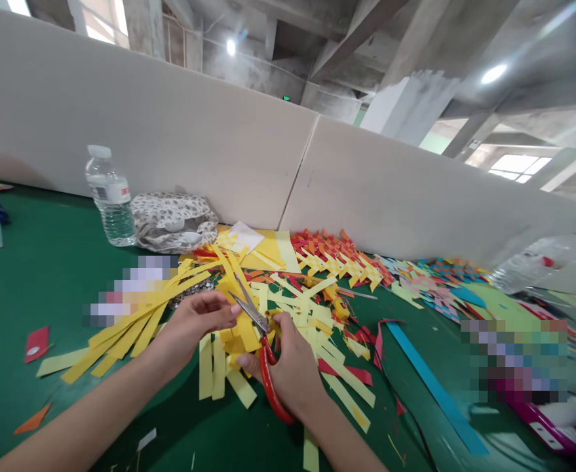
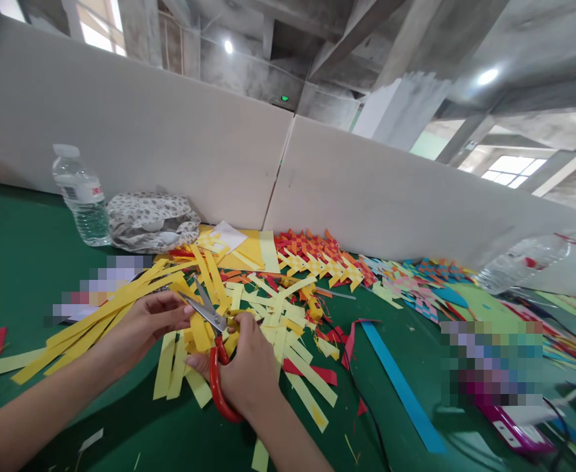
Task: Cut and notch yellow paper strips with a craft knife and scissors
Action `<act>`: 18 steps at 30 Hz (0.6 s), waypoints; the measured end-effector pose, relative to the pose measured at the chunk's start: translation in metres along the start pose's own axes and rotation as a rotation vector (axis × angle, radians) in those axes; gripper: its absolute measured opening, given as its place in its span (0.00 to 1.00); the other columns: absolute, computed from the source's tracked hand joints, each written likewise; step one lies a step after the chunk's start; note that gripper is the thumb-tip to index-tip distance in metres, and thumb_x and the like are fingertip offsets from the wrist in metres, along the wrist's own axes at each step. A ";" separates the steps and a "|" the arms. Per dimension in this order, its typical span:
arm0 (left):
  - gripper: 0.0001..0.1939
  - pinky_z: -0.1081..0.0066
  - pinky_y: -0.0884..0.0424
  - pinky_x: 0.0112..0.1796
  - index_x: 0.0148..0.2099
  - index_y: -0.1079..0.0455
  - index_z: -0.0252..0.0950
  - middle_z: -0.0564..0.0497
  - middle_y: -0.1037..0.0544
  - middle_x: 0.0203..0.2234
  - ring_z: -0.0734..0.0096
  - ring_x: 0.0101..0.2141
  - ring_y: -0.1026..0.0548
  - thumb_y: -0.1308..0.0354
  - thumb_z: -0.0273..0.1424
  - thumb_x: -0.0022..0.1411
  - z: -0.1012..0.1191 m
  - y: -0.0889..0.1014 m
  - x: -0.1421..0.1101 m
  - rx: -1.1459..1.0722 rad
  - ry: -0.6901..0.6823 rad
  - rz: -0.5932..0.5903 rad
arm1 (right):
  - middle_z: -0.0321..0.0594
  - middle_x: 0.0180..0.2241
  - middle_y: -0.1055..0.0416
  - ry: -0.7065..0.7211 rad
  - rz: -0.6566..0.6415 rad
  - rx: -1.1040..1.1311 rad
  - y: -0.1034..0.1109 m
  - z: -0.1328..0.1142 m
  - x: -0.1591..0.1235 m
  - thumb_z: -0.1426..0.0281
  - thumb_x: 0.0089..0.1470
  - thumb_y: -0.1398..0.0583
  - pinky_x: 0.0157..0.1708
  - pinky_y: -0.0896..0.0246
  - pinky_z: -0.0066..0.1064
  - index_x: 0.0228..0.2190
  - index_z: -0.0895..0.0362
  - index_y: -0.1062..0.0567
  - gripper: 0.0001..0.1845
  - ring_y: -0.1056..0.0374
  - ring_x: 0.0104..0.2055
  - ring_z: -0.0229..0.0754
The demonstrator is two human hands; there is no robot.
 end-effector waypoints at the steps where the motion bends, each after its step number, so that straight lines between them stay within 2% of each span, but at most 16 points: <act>1: 0.11 0.76 0.30 0.31 0.25 0.30 0.35 0.56 0.24 0.21 0.76 0.24 0.26 0.30 0.32 0.40 0.000 0.000 0.000 0.002 0.000 0.000 | 0.38 0.29 0.32 0.005 0.002 0.010 -0.001 0.000 0.000 0.57 0.36 0.35 0.26 0.48 0.32 0.39 0.53 0.40 0.30 0.36 0.30 0.46; 9: 0.11 0.75 0.30 0.31 0.24 0.30 0.35 0.55 0.25 0.20 0.76 0.24 0.27 0.30 0.32 0.40 0.001 -0.001 0.000 0.010 0.000 0.009 | 0.37 0.30 0.31 0.039 0.064 0.090 0.001 0.001 0.000 0.59 0.33 0.33 0.24 0.48 0.31 0.36 0.52 0.38 0.28 0.36 0.28 0.44; 18: 0.10 0.78 0.30 0.29 0.24 0.29 0.35 0.55 0.24 0.21 0.78 0.23 0.27 0.30 0.29 0.40 -0.001 -0.001 -0.001 -0.015 0.032 -0.009 | 0.37 0.31 0.32 0.018 0.014 0.074 -0.001 0.000 -0.003 0.58 0.36 0.34 0.25 0.49 0.31 0.35 0.52 0.40 0.26 0.37 0.30 0.44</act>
Point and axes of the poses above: each hand's wrist, its own x-axis towards the middle knuckle, its own y-axis out of the back of the hand, z = x × y, the point moved 6 cm from there along x, towards the middle knuckle
